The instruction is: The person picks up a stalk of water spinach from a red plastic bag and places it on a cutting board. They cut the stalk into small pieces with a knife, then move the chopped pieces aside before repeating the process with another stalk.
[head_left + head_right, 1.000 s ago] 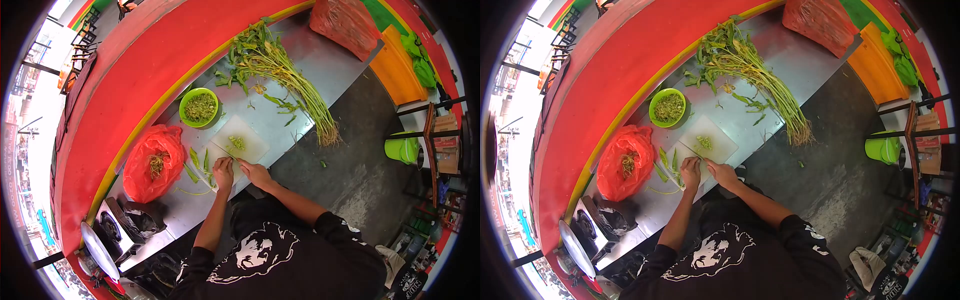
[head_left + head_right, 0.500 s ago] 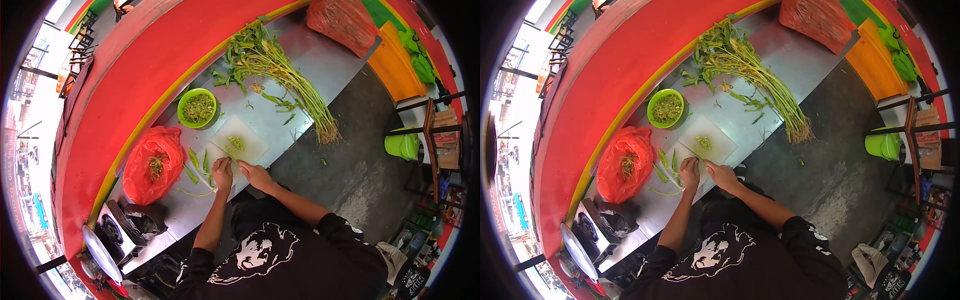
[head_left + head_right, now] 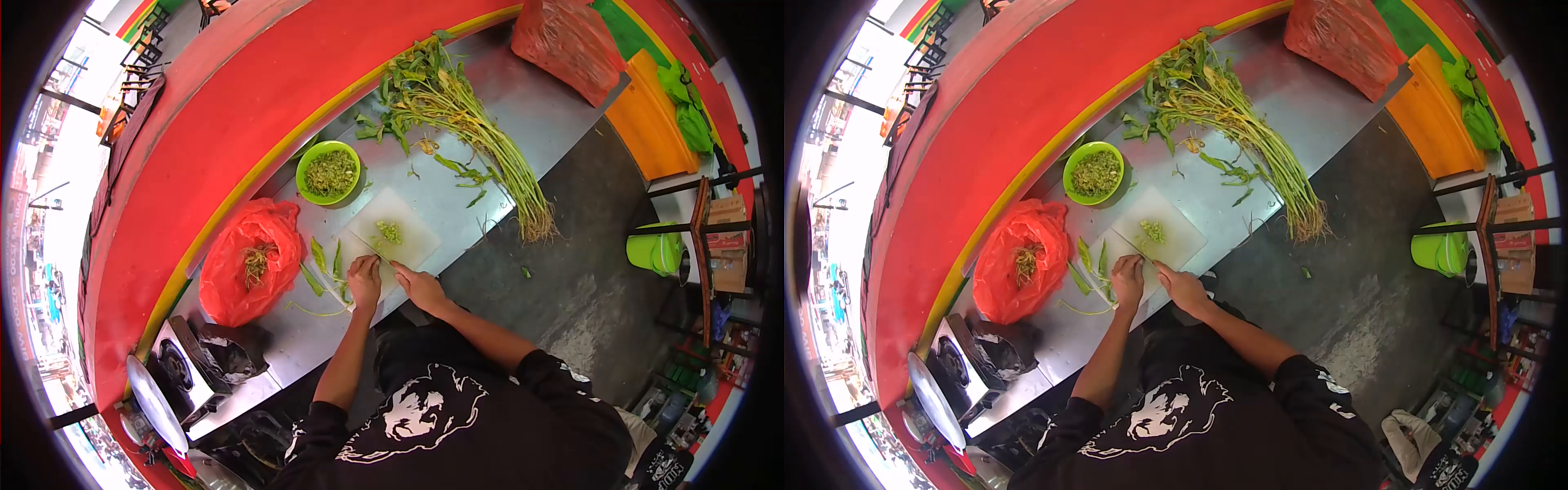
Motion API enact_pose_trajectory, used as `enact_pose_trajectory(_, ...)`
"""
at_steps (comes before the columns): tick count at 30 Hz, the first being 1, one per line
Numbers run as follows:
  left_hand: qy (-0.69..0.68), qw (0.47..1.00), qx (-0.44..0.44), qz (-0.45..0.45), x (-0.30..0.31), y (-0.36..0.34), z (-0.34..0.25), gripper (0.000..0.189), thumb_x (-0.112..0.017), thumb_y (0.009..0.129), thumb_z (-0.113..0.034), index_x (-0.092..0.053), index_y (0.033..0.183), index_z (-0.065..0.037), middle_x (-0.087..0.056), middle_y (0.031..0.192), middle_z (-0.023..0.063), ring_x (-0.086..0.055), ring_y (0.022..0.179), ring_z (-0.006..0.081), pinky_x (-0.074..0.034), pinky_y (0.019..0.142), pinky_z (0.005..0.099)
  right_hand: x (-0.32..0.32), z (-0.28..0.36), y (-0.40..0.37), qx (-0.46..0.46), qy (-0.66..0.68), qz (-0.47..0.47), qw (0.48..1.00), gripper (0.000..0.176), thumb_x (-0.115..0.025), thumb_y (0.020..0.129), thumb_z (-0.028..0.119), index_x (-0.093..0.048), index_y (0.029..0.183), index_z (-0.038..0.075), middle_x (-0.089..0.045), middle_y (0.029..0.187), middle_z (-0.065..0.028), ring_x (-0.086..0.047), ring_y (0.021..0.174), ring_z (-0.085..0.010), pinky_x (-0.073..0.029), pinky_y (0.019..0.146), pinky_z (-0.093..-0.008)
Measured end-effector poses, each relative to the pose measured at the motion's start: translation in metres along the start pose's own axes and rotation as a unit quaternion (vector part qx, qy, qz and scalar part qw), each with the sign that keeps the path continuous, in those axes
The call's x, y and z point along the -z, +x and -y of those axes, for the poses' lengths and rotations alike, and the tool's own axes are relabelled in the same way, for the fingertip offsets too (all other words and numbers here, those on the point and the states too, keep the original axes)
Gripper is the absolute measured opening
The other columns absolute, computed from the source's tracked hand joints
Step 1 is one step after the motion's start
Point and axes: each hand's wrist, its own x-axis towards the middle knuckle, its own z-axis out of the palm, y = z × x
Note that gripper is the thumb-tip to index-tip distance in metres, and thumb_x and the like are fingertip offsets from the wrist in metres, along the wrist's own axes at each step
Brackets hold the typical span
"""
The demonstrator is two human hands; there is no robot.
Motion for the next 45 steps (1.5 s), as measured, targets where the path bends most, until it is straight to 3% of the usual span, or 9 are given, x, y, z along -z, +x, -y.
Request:
enact_pose_trajectory(6,0.005,1.000,0.014,0.000,-0.004,-0.003,0.001,0.012,-0.072,0.084,0.002,-0.072,0.095,-0.001,-0.069,0.091,0.0149,-0.067,0.082,0.0349,-0.053,0.074,0.0432,-0.007,0.002,0.014,0.015,-0.011,-0.026,0.999,0.040,-0.053,0.104,0.035,-0.054,0.143,0.025,-0.067,0.074,-0.0227,-0.067,0.069,-0.0443,-0.053,0.064,-0.0553)
enact_pose_trajectory(11,0.013,1.000,0.026,0.002,-0.006,-0.004,0.006,0.011,-0.072,0.088,-0.008,-0.076,0.098,-0.008,-0.070,0.094,0.0064,-0.065,0.089,0.0271,-0.046,0.077,0.0411,0.004,0.000,0.000,-0.010,0.035,0.012,0.999,0.039,-0.053,0.104,0.035,-0.056,0.141,0.025,-0.068,0.076,-0.0226,-0.067,0.073,-0.0440,-0.053,0.067,-0.0550)
enact_pose_trajectory(14,0.048,0.999,0.005,0.002,0.001,-0.003,-0.009,0.012,-0.072,0.086,-0.003,-0.073,0.098,-0.003,-0.070,0.093,0.0117,-0.066,0.088,0.0319,-0.051,0.074,0.0432,0.003,0.000,0.002,-0.002,0.003,0.004,1.000,0.040,-0.053,0.104,0.035,-0.054,0.143,0.025,-0.067,0.075,-0.0225,-0.068,0.073,-0.0434,-0.053,0.067,-0.0544)
enact_pose_trajectory(25,0.052,0.999,-0.005,-0.002,-0.005,-0.008,0.001,0.013,-0.071,0.087,-0.003,-0.073,0.100,-0.005,-0.069,0.094,0.0106,-0.065,0.087,0.0309,-0.048,0.073,0.0430,0.006,-0.001,0.002,-0.005,0.049,0.009,0.999,0.039,-0.052,0.105,0.035,-0.056,0.142,0.024,-0.068,0.078,-0.0219,-0.068,0.074,-0.0435,-0.052,0.069,-0.0549)
enact_pose_trajectory(26,0.048,0.999,0.000,0.000,-0.005,-0.009,0.001,0.013,-0.070,0.091,-0.010,-0.074,0.103,-0.009,-0.068,0.097,0.0046,-0.064,0.091,0.0257,-0.043,0.075,0.0418,0.005,0.001,0.005,-0.006,0.043,0.009,0.999,0.039,-0.053,0.104,0.035,-0.056,0.141,0.024,-0.068,0.077,-0.0216,-0.068,0.074,-0.0432,-0.052,0.068,-0.0545)
enact_pose_trajectory(33,0.028,1.000,0.001,0.000,-0.003,0.000,-0.001,0.010,-0.070,0.086,-0.001,-0.072,0.096,-0.003,-0.069,0.092,0.0129,-0.066,0.083,0.0339,-0.052,0.075,0.0444,-0.004,-0.003,0.007,0.015,0.042,-0.022,0.999,0.039,-0.053,0.104,0.036,-0.056,0.141,0.024,-0.068,0.076,-0.0207,-0.068,0.074,-0.0437,-0.053,0.068,-0.0543)
enact_pose_trajectory(39,0.035,0.999,0.001,-0.001,-0.003,-0.006,-0.005,0.011,-0.071,0.085,0.000,-0.072,0.095,-0.003,-0.070,0.091,0.0128,-0.067,0.084,0.0333,-0.052,0.074,0.0433,0.000,0.000,0.007,0.000,-0.007,0.008,1.000,0.039,-0.053,0.104,0.035,-0.055,0.142,0.024,-0.068,0.076,-0.0218,-0.067,0.073,-0.0448,-0.053,0.065,-0.0540)
enact_pose_trajectory(43,0.005,0.999,0.036,0.002,-0.010,-0.006,0.005,0.011,-0.070,0.089,-0.009,-0.074,0.099,-0.008,-0.070,0.096,0.0058,-0.064,0.092,0.0274,-0.045,0.078,0.0415,0.001,0.005,0.009,0.019,0.004,-0.028,0.999,0.038,-0.052,0.105,0.034,-0.056,0.140,0.022,-0.069,0.078,-0.0217,-0.067,0.072,-0.0442,-0.053,0.066,-0.0542)
enact_pose_trajectory(45,0.027,0.999,0.010,-0.024,-0.008,-0.004,-0.001,0.011,-0.071,0.085,-0.001,-0.072,0.096,-0.003,-0.070,0.092,0.0140,-0.068,0.082,0.0340,-0.053,0.074,0.0434,0.005,0.000,-0.001,-0.001,0.022,0.005,1.000,0.038,-0.052,0.105,0.035,-0.056,0.140,0.022,-0.069,0.078,-0.0215,-0.067,0.072,-0.0442,-0.053,0.066,-0.0543)
